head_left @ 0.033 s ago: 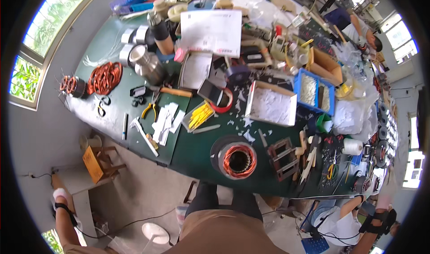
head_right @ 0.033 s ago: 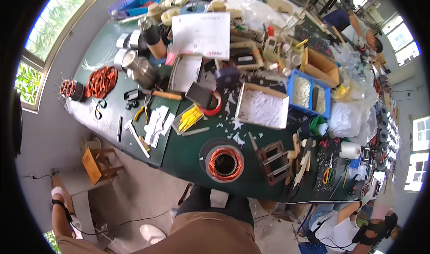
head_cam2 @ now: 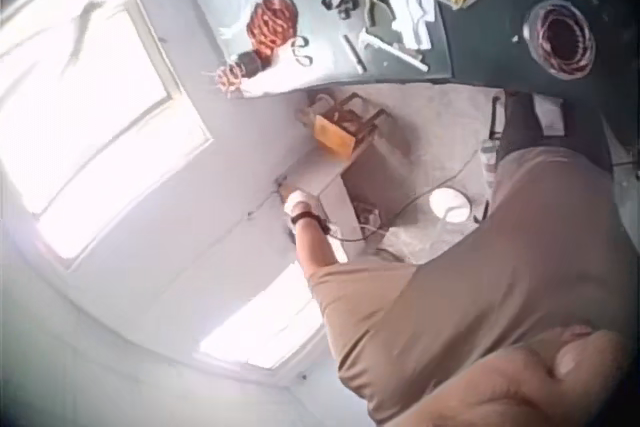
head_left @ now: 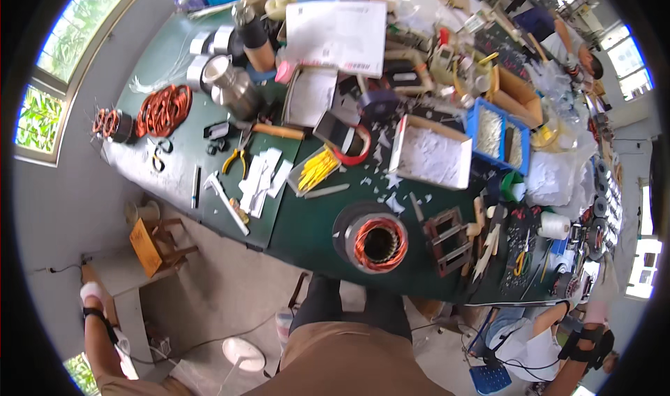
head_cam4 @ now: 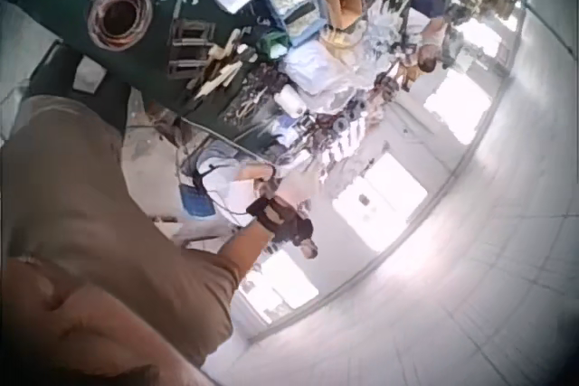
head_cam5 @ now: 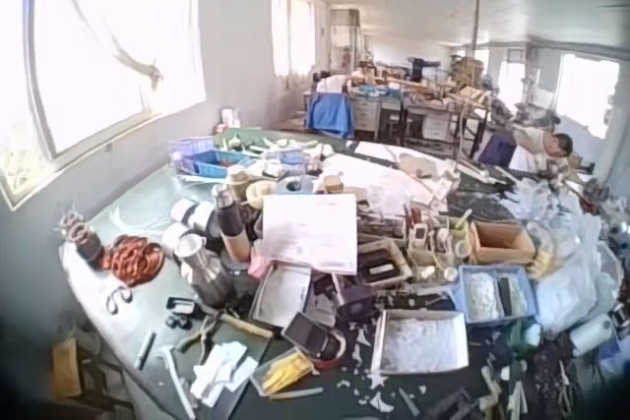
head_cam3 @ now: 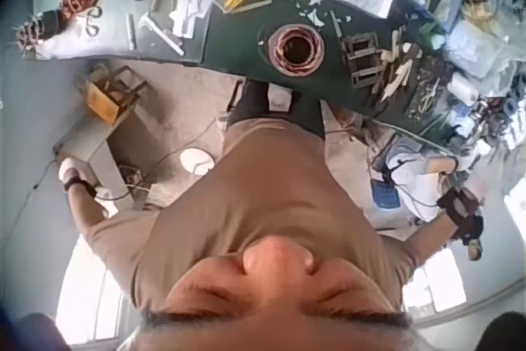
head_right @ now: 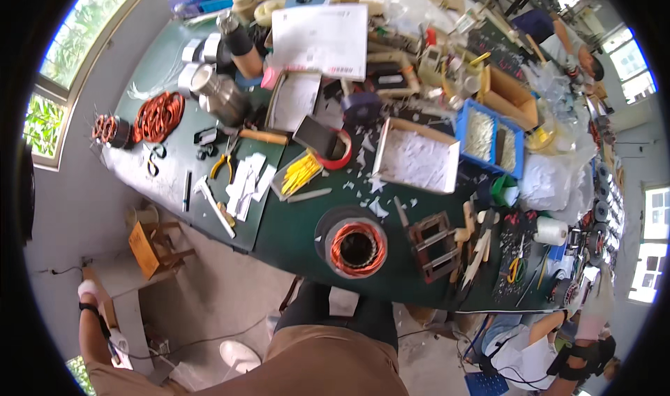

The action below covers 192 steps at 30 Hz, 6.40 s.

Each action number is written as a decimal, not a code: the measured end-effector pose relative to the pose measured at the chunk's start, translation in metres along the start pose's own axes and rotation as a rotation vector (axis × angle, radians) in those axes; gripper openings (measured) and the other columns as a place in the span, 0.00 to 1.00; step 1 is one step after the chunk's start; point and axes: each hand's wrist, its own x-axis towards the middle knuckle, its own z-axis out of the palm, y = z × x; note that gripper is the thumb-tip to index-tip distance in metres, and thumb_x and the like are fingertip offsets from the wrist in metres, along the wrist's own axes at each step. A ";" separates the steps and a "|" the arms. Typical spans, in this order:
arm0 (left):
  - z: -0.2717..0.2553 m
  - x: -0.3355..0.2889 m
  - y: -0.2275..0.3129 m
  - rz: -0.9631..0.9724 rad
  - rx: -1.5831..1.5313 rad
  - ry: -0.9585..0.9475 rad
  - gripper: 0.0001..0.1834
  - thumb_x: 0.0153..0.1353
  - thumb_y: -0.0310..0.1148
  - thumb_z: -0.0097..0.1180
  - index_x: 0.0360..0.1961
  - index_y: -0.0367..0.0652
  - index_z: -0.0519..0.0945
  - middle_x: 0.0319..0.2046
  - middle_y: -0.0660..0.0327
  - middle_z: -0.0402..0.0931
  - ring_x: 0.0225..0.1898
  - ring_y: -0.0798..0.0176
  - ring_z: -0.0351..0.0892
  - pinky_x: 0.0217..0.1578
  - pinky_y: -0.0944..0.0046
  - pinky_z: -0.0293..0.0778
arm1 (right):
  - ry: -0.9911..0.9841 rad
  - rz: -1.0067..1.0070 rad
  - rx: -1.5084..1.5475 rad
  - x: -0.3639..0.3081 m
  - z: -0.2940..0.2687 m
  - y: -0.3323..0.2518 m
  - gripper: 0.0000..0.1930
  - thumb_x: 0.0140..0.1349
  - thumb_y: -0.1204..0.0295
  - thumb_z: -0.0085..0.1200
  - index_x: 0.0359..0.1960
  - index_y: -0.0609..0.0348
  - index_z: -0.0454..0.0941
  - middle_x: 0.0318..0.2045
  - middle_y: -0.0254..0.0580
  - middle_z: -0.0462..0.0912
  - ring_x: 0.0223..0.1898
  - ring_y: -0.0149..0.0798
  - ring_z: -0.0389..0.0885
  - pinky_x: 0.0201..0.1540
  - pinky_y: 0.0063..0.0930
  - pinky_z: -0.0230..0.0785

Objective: Manually winding and tying copper wire onto an electric motor stator.

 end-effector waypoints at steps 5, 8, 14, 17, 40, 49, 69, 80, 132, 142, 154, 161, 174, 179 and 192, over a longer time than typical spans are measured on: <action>-0.058 0.033 0.248 0.480 -0.433 0.461 0.09 0.65 0.36 0.61 0.39 0.45 0.89 0.40 0.51 0.89 0.42 0.44 0.90 0.45 0.49 0.85 | -0.346 -0.410 0.362 -0.041 0.120 -0.214 0.16 0.77 0.70 0.52 0.59 0.57 0.86 0.51 0.55 0.90 0.52 0.56 0.90 0.58 0.45 0.80; -0.065 -0.019 0.463 0.897 -0.744 0.153 0.16 0.66 0.40 0.60 0.49 0.44 0.87 0.44 0.48 0.89 0.46 0.39 0.89 0.52 0.45 0.84 | -0.429 -0.551 0.558 -0.083 0.202 -0.307 0.14 0.76 0.69 0.55 0.57 0.55 0.86 0.49 0.54 0.91 0.48 0.56 0.91 0.52 0.44 0.83; 0.045 -0.088 0.714 1.006 -0.939 -0.301 0.22 0.71 0.45 0.59 0.60 0.47 0.86 0.54 0.47 0.88 0.54 0.40 0.87 0.57 0.47 0.81 | -0.645 -0.168 0.817 -0.162 0.301 -0.359 0.11 0.75 0.73 0.57 0.54 0.62 0.83 0.41 0.59 0.90 0.43 0.56 0.92 0.47 0.40 0.82; 0.111 -0.086 0.784 1.033 -1.011 -0.343 0.21 0.72 0.47 0.56 0.56 0.47 0.87 0.53 0.43 0.87 0.55 0.37 0.86 0.55 0.43 0.82 | -0.791 0.127 1.197 -0.190 0.331 -0.352 0.15 0.71 0.73 0.62 0.56 0.65 0.83 0.43 0.51 0.92 0.47 0.37 0.90 0.50 0.34 0.80; 0.056 0.027 0.890 1.014 -1.214 -0.293 0.21 0.72 0.47 0.55 0.52 0.46 0.90 0.53 0.42 0.87 0.56 0.37 0.86 0.56 0.44 0.81 | -0.948 0.257 1.275 -0.186 0.318 -0.349 0.13 0.79 0.70 0.47 0.47 0.67 0.83 0.28 0.38 0.86 0.18 0.28 0.81 0.20 0.22 0.73; -0.066 0.046 0.743 0.942 -0.964 0.403 0.20 0.68 0.46 0.59 0.46 0.42 0.91 0.44 0.44 0.89 0.48 0.36 0.88 0.52 0.43 0.82 | -0.306 -0.142 1.721 -0.245 0.364 -0.328 0.26 0.83 0.53 0.49 0.58 0.71 0.78 0.36 0.48 0.88 0.19 0.21 0.73 0.26 0.22 0.80; -0.402 -0.227 0.645 1.391 -2.086 1.017 0.15 0.67 0.26 0.59 0.53 0.32 0.80 0.42 0.53 0.84 0.43 0.60 0.83 0.50 0.61 0.79 | 0.355 -0.271 1.532 -0.316 0.252 -0.334 0.14 0.80 0.79 0.50 0.62 0.62 0.82 0.32 0.37 0.84 0.25 0.24 0.79 0.29 0.21 0.74; -0.388 -0.225 0.627 1.341 -1.921 0.988 0.22 0.70 0.28 0.63 0.62 0.29 0.78 0.53 0.53 0.83 0.54 0.62 0.82 0.60 0.64 0.75 | 0.116 -0.209 1.573 -0.300 0.274 -0.353 0.12 0.79 0.79 0.52 0.58 0.62 0.84 0.32 0.38 0.87 0.23 0.25 0.81 0.28 0.21 0.73; -0.456 -0.254 0.563 1.157 -0.031 1.672 0.08 0.58 0.31 0.62 0.32 0.53 0.93 0.36 0.63 0.86 0.46 0.54 0.83 0.46 0.52 0.80 | 0.522 -0.506 0.842 -0.253 0.267 -0.441 0.17 0.67 0.65 0.65 0.54 0.55 0.77 0.40 0.45 0.87 0.41 0.53 0.88 0.41 0.46 0.81; -0.460 -0.283 0.542 0.769 -0.035 1.740 0.09 0.60 0.29 0.60 0.36 0.51 0.92 0.41 0.62 0.85 0.52 0.56 0.82 0.53 0.55 0.76 | 0.557 -0.673 1.103 -0.285 0.250 -0.435 0.19 0.63 0.72 0.67 0.55 0.56 0.78 0.49 0.45 0.84 0.47 0.52 0.88 0.45 0.43 0.82; -0.225 -0.328 0.543 1.157 -0.888 1.981 0.21 0.50 0.25 0.70 0.48 0.41 0.87 0.44 0.59 0.83 0.46 0.52 0.81 0.51 0.51 0.76 | 0.446 -0.843 1.096 -0.348 0.228 -0.401 0.14 0.69 0.67 0.66 0.53 0.55 0.82 0.25 0.38 0.82 0.26 0.49 0.85 0.28 0.39 0.77; -0.253 -0.309 0.636 2.031 -2.040 -0.725 0.34 0.79 0.48 0.56 0.72 0.32 0.69 0.46 0.53 0.84 0.41 0.61 0.86 0.38 0.63 0.82 | -0.502 -0.514 1.666 -0.433 0.323 -0.351 0.08 0.79 0.70 0.58 0.50 0.60 0.87 0.26 0.36 0.83 0.25 0.28 0.84 0.30 0.28 0.77; -0.128 -0.202 0.625 1.054 -1.891 0.323 0.10 0.74 0.33 0.58 0.43 0.37 0.86 0.23 0.61 0.81 0.23 0.68 0.81 0.24 0.68 0.73 | 0.410 0.366 0.938 -0.473 0.540 -0.150 0.13 0.79 0.71 0.52 0.55 0.65 0.84 0.39 0.47 0.89 0.39 0.41 0.87 0.46 0.36 0.79; -0.132 -0.217 0.635 1.122 -1.356 0.926 0.13 0.67 0.33 0.66 0.48 0.36 0.86 0.40 0.49 0.89 0.44 0.44 0.90 0.48 0.50 0.84 | 0.078 0.044 1.506 -0.419 0.381 -0.252 0.15 0.83 0.70 0.48 0.62 0.65 0.80 0.32 0.40 0.86 0.21 0.25 0.78 0.27 0.21 0.72; -0.304 -0.275 0.622 1.156 -1.470 1.294 0.09 0.68 0.34 0.66 0.34 0.40 0.86 0.29 0.52 0.84 0.33 0.47 0.87 0.37 0.55 0.80 | -0.300 -1.419 1.279 -0.414 0.098 -0.276 0.11 0.62 0.62 0.65 0.43 0.47 0.85 0.25 0.31 0.79 0.23 0.44 0.78 0.24 0.41 0.62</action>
